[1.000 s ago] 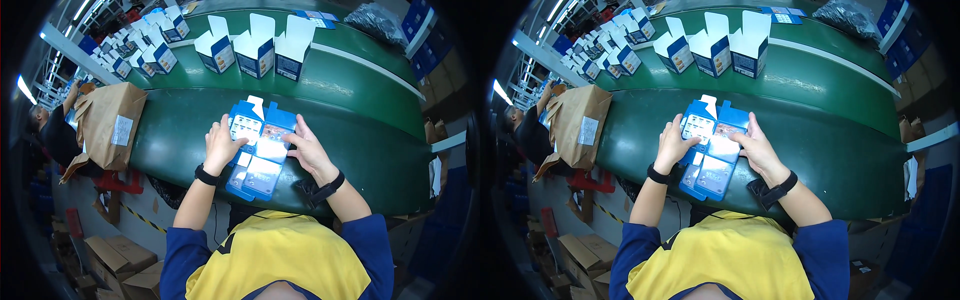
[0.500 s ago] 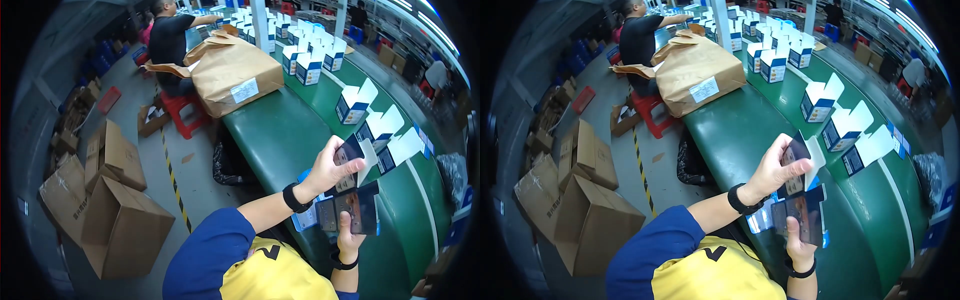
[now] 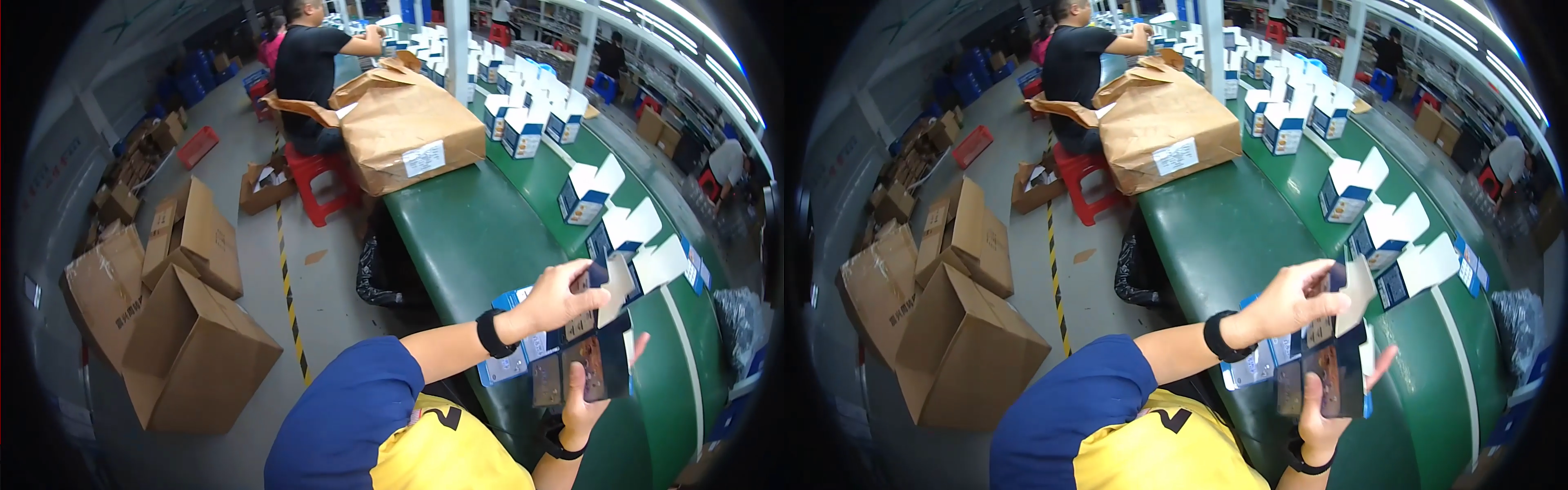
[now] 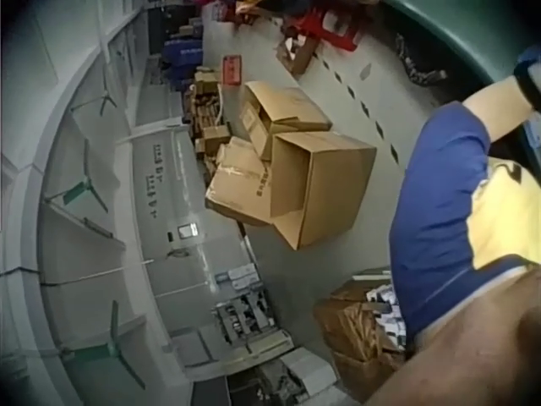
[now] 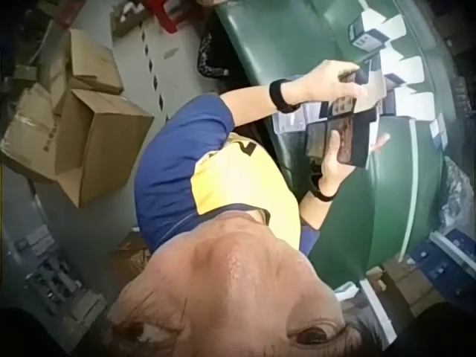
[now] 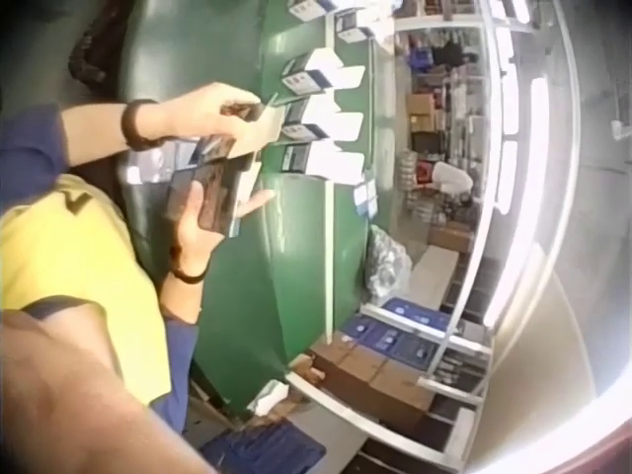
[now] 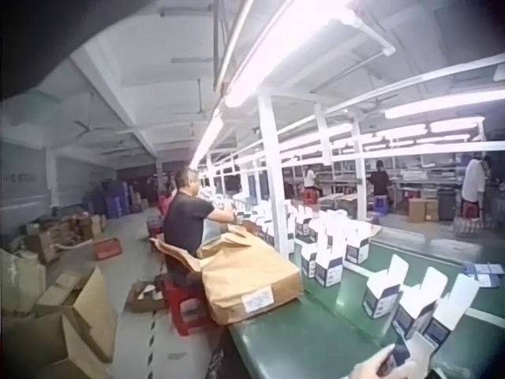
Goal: Folding cardboard boxes on an assembly line.
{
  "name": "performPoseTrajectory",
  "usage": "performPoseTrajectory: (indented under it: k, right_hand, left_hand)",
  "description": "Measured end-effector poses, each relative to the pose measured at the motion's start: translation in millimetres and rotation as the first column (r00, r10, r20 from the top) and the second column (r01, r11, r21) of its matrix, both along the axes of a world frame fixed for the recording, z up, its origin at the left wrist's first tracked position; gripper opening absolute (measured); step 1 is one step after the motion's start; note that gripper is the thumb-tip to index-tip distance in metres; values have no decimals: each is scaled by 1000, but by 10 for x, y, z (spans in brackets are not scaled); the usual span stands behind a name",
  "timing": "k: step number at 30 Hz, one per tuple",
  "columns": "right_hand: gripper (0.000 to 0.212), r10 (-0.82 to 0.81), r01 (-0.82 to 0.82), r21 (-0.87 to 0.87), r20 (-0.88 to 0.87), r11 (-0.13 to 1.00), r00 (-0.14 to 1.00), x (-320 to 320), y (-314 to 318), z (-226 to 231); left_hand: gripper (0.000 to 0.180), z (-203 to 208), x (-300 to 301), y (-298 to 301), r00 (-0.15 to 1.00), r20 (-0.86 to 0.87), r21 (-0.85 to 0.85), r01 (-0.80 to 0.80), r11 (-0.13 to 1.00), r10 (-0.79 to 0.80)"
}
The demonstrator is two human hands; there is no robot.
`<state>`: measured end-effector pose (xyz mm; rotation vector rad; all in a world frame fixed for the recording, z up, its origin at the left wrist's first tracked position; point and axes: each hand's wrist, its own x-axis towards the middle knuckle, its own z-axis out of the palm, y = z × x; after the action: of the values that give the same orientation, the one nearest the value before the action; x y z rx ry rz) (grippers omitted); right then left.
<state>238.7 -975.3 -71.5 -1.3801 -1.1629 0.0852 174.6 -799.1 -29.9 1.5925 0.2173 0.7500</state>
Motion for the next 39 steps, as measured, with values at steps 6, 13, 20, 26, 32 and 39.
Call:
performPoseTrajectory:
  k: [6,13,20,26,32,39]
  right_hand:
    - [100,-40,17,352,59,936,997,462,72,-19]
    - [136,-103,195,319,-285,928,953,196,61,257]
    - [145,125,-55,272,-248,961,961,-257,-201,504]
    - [145,304,-220,278,-309,935,901,-242,-349,544]
    - [132,389,-284,343,-289,895,875,-18,-492,550]
    - [108,-10,80,170,-379,982,925,121,-459,709]
  left_hand:
    - [95,90,-177,-616,768,42,205,619,758,-639]
    - [100,-261,-362,-804,802,102,444,492,749,-588]
    - [108,-217,-656,-483,979,178,783,-81,617,-97]
    - [114,-159,-577,-510,891,436,775,-298,557,-129]
    - [115,-87,-389,-542,895,421,738,-242,630,-149]
    - [99,-179,-160,-687,928,271,783,-59,620,-254]
